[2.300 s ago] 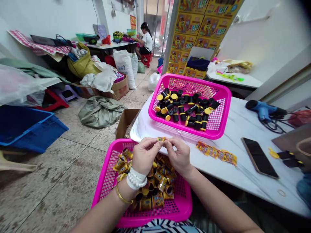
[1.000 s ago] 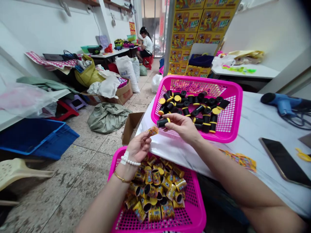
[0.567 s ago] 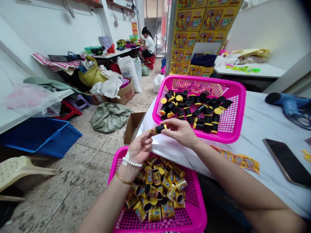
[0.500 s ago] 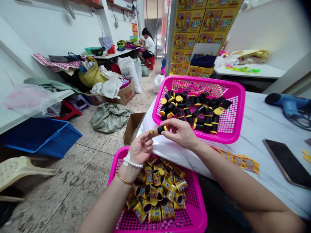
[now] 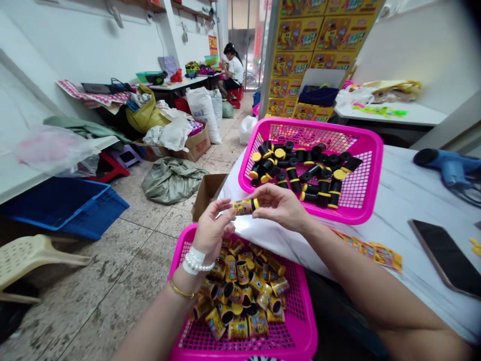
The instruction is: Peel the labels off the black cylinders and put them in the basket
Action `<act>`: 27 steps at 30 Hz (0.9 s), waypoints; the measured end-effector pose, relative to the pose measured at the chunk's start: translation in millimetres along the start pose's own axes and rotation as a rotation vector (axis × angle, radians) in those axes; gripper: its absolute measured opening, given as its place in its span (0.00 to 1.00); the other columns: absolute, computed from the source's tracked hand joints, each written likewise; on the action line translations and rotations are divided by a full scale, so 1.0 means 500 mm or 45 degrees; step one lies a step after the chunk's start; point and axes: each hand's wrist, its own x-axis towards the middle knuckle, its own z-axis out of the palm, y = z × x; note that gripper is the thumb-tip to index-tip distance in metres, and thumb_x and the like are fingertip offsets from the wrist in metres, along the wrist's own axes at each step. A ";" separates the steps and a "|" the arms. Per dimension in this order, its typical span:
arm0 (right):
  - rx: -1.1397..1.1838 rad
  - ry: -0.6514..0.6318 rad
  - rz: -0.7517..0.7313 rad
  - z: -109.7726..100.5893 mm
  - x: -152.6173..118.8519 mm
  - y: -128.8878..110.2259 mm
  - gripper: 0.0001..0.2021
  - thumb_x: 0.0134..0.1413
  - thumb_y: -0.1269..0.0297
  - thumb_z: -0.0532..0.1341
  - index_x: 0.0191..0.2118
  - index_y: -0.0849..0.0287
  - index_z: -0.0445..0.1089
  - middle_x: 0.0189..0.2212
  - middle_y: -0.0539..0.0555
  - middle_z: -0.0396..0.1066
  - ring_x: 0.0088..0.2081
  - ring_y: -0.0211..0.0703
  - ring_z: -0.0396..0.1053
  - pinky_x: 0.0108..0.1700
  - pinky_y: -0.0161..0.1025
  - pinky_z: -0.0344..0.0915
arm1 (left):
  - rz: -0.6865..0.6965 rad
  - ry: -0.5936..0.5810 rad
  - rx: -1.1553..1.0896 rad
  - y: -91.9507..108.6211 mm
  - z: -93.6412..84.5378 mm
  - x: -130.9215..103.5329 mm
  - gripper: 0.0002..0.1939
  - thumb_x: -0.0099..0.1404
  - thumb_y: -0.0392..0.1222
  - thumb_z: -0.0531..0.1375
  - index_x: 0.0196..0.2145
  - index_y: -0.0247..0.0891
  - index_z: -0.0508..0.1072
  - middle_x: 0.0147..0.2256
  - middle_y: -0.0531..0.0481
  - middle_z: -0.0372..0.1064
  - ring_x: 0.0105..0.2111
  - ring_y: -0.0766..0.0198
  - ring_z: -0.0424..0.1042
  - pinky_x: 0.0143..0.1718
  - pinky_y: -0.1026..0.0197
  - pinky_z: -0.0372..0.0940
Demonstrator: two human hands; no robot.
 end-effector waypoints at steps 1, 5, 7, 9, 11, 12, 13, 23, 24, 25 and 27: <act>-0.022 -0.012 -0.020 0.004 -0.003 0.002 0.18 0.42 0.60 0.75 0.40 0.56 0.72 0.33 0.51 0.76 0.35 0.42 0.74 0.41 0.42 0.73 | -0.030 -0.082 0.035 0.003 -0.007 -0.006 0.24 0.49 0.42 0.74 0.43 0.35 0.76 0.35 0.48 0.73 0.29 0.67 0.72 0.24 0.67 0.65; -0.273 -0.078 -0.206 0.020 -0.011 0.027 0.17 0.47 0.60 0.74 0.43 0.55 0.75 0.40 0.54 0.75 0.38 0.42 0.74 0.41 0.41 0.73 | -0.117 -0.263 0.108 0.004 -0.038 -0.021 0.20 0.50 0.42 0.74 0.39 0.30 0.78 0.32 0.45 0.74 0.26 0.68 0.70 0.27 0.66 0.64; -0.427 -0.111 -0.352 0.025 -0.012 0.040 0.15 0.49 0.59 0.73 0.43 0.55 0.76 0.44 0.55 0.74 0.38 0.41 0.73 0.39 0.39 0.73 | -0.112 -0.235 0.127 -0.001 -0.047 -0.024 0.19 0.50 0.42 0.74 0.38 0.30 0.78 0.32 0.45 0.75 0.26 0.70 0.69 0.28 0.66 0.63; -0.529 -0.112 -0.482 0.024 -0.013 0.048 0.15 0.50 0.59 0.73 0.44 0.54 0.77 0.43 0.55 0.72 0.35 0.39 0.72 0.35 0.37 0.73 | -0.112 -0.238 0.152 -0.009 -0.048 -0.024 0.19 0.51 0.43 0.74 0.38 0.29 0.78 0.32 0.46 0.75 0.26 0.71 0.68 0.27 0.67 0.61; -0.586 -0.076 -0.555 0.019 -0.019 0.055 0.15 0.51 0.60 0.72 0.45 0.54 0.77 0.42 0.54 0.71 0.34 0.38 0.71 0.34 0.35 0.73 | -0.108 -0.257 0.144 -0.018 -0.041 -0.022 0.20 0.50 0.43 0.74 0.38 0.30 0.78 0.31 0.47 0.74 0.25 0.71 0.68 0.27 0.67 0.61; -0.605 -0.063 -0.561 0.015 -0.025 0.058 0.15 0.51 0.61 0.72 0.46 0.54 0.77 0.42 0.54 0.70 0.35 0.38 0.72 0.33 0.35 0.73 | -0.116 -0.268 0.123 -0.023 -0.037 -0.021 0.20 0.49 0.42 0.74 0.39 0.30 0.77 0.30 0.48 0.74 0.25 0.71 0.68 0.27 0.67 0.61; -0.612 -0.058 -0.551 0.010 -0.032 0.062 0.15 0.51 0.61 0.72 0.46 0.53 0.77 0.42 0.54 0.70 0.35 0.38 0.72 0.33 0.35 0.73 | -0.137 -0.282 0.100 -0.029 -0.032 -0.019 0.21 0.48 0.42 0.75 0.38 0.31 0.77 0.30 0.49 0.74 0.25 0.71 0.68 0.27 0.67 0.61; -0.392 0.101 -0.245 -0.011 -0.074 0.084 0.15 0.51 0.62 0.72 0.44 0.56 0.76 0.37 0.54 0.76 0.35 0.41 0.75 0.36 0.37 0.75 | -0.018 -0.368 0.352 -0.042 -0.005 0.010 0.19 0.52 0.41 0.72 0.41 0.34 0.77 0.31 0.49 0.76 0.27 0.68 0.71 0.30 0.65 0.65; -0.318 0.129 -0.193 -0.010 -0.074 0.084 0.16 0.49 0.62 0.73 0.44 0.57 0.76 0.37 0.54 0.77 0.35 0.42 0.76 0.38 0.38 0.76 | 0.081 -0.393 0.400 -0.037 0.002 0.014 0.18 0.52 0.41 0.72 0.41 0.34 0.78 0.34 0.48 0.77 0.31 0.66 0.73 0.35 0.63 0.67; -0.253 0.165 -0.151 -0.010 -0.073 0.084 0.16 0.48 0.62 0.73 0.43 0.58 0.75 0.37 0.54 0.77 0.35 0.42 0.77 0.39 0.39 0.76 | 0.170 -0.423 0.452 -0.033 0.010 0.019 0.17 0.52 0.40 0.72 0.41 0.35 0.78 0.37 0.46 0.77 0.35 0.63 0.75 0.40 0.62 0.68; -0.194 0.243 -0.133 -0.012 -0.073 0.084 0.16 0.48 0.62 0.73 0.42 0.59 0.75 0.36 0.55 0.78 0.35 0.43 0.77 0.39 0.40 0.76 | 0.280 -0.484 0.547 -0.024 0.021 0.030 0.17 0.53 0.40 0.71 0.41 0.35 0.78 0.40 0.45 0.78 0.41 0.60 0.75 0.46 0.59 0.68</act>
